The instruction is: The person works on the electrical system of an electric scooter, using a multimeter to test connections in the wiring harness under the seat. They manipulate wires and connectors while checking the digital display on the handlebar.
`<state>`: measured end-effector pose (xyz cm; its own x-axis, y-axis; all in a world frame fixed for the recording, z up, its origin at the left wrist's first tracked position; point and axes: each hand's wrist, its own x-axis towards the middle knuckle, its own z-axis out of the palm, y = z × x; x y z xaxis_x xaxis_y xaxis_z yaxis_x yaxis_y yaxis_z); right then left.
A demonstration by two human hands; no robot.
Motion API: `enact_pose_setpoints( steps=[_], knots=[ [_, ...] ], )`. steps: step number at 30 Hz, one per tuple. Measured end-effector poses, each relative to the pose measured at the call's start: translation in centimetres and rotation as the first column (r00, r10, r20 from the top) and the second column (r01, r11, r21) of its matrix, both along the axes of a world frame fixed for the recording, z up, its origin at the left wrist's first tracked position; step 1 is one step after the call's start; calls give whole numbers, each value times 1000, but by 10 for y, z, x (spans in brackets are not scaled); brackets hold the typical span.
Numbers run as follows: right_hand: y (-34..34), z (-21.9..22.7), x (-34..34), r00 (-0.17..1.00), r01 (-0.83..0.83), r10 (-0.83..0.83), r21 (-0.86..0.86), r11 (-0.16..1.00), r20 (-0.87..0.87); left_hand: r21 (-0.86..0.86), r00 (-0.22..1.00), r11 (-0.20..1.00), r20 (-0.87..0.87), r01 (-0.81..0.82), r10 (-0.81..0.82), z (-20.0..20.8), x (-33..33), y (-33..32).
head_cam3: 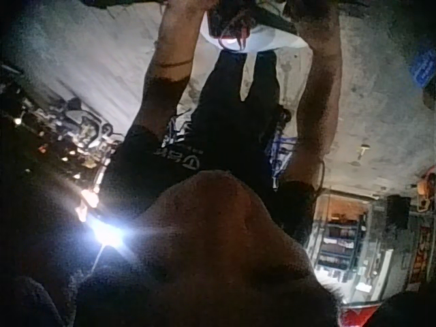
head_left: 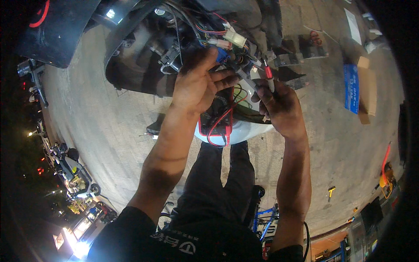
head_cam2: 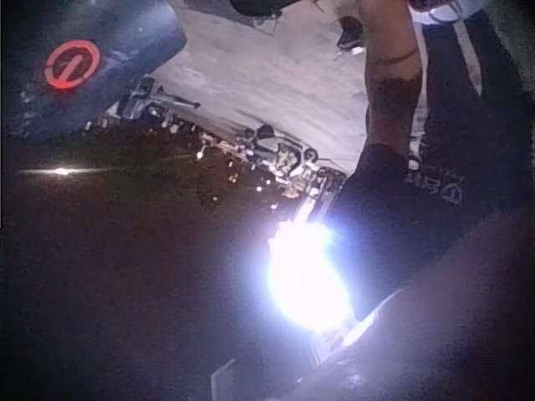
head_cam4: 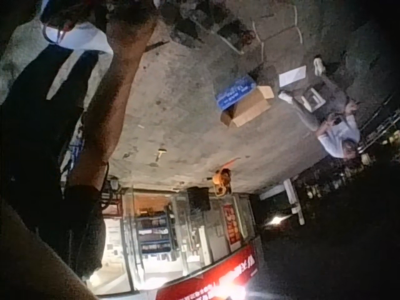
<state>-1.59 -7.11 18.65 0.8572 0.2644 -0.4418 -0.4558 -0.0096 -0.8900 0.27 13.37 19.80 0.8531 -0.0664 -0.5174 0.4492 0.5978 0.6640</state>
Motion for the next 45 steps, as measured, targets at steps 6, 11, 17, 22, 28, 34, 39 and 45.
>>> enact_pose_setpoints(
  steps=[6, 11, 17, 22, 28, 34, 39, 45],
  knots=[
    [1, 4, 2, 998, -42, 40, -26, 999, -55, 23, 999, 999, 36, 31, -32, -3, -2, 6],
    [2, 9, 2, 993, -30, 39, 80, 996, -112, -20, 997, 1000, 77, 5, -3, -4, -3, 8],
    [8, 6, -2, 994, 10, 0, 88, 996, -113, -22, 993, 999, 118, 24, -22, -5, -2, 9],
    [10, 4, -4, 996, -7, 16, 111, 994, -82, 10, 997, 999, 67, 33, -34, -7, -1, 10],
    [8, -2, -3, 987, -13, 43, 186, 983, -157, -15, 998, 1000, 54, 27, -26, -6, -5, 8],
    [-1, -20, 0, 945, -15, 85, -219, 976, 317, 114, 996, 992, 77, -56, 48, -4, -6, -4],
    [-3, -21, 24, 954, 164, -131, -104, 981, 271, 157, 993, 985, 108, -74, 57, -2, -5, -11],
    [22, -8, 51, 948, 107, -118, 53, 993, 297, 52, 997, 995, 23, -81, 80, 0, 4, -7]
  ],
)
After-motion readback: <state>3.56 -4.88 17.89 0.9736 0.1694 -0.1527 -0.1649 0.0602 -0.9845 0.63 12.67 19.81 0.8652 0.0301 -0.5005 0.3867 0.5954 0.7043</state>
